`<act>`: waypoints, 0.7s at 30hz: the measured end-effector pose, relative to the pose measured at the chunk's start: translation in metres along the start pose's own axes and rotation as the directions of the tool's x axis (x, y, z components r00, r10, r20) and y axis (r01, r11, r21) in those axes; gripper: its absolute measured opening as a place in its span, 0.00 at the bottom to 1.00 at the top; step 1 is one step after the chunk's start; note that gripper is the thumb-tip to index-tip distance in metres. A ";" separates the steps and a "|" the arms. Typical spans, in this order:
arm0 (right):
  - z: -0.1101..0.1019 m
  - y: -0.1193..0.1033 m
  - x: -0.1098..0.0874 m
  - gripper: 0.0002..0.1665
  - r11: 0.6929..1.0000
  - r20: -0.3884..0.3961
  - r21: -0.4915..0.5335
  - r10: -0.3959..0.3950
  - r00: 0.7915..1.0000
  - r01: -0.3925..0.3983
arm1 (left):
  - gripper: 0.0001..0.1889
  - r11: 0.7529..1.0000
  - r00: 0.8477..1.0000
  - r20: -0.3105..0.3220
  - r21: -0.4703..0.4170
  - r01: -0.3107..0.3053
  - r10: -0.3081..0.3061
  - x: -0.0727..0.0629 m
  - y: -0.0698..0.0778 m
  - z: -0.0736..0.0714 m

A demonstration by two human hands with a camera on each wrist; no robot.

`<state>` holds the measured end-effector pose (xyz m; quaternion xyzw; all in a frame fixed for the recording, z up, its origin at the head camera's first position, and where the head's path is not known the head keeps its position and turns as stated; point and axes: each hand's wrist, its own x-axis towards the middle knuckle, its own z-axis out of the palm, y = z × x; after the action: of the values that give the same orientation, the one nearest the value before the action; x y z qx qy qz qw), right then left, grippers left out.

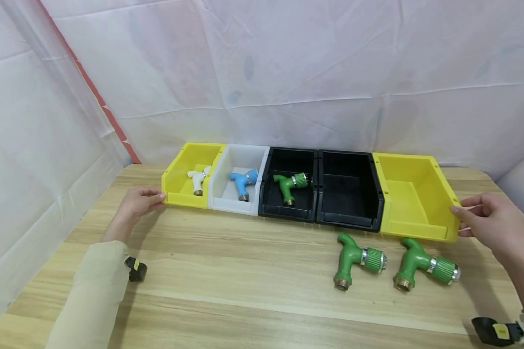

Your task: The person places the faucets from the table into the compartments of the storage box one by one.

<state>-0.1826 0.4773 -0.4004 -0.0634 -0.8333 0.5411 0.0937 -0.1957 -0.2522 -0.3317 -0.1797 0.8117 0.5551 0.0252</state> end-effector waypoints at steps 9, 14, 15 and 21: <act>-0.003 0.003 0.002 0.11 0.995 0.019 0.102 -0.009 1.000 0.007 | 0.14 1.000 1.000 0.001 -0.027 0.000 0.000 0.001 -0.001 -0.001; -0.005 0.002 -0.001 0.17 0.966 0.072 0.256 -0.049 0.996 0.029 | 0.15 1.000 1.000 -0.007 -0.021 -0.005 0.005 0.001 -0.001 -0.002; -0.005 0.002 -0.002 0.19 0.964 0.078 0.263 -0.056 0.995 0.033 | 0.15 1.000 1.000 -0.008 -0.016 -0.005 0.005 0.001 -0.001 -0.002; -0.007 0.003 -0.004 0.25 0.982 0.109 0.188 -0.046 0.993 0.025 | 0.15 1.000 1.000 -0.008 -0.012 -0.007 0.007 -0.001 0.000 -0.003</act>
<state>-0.1772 0.4835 -0.4006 -0.0088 -0.7839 0.6178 0.0617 -0.1946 -0.2543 -0.3306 -0.1790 0.8092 0.5592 0.0190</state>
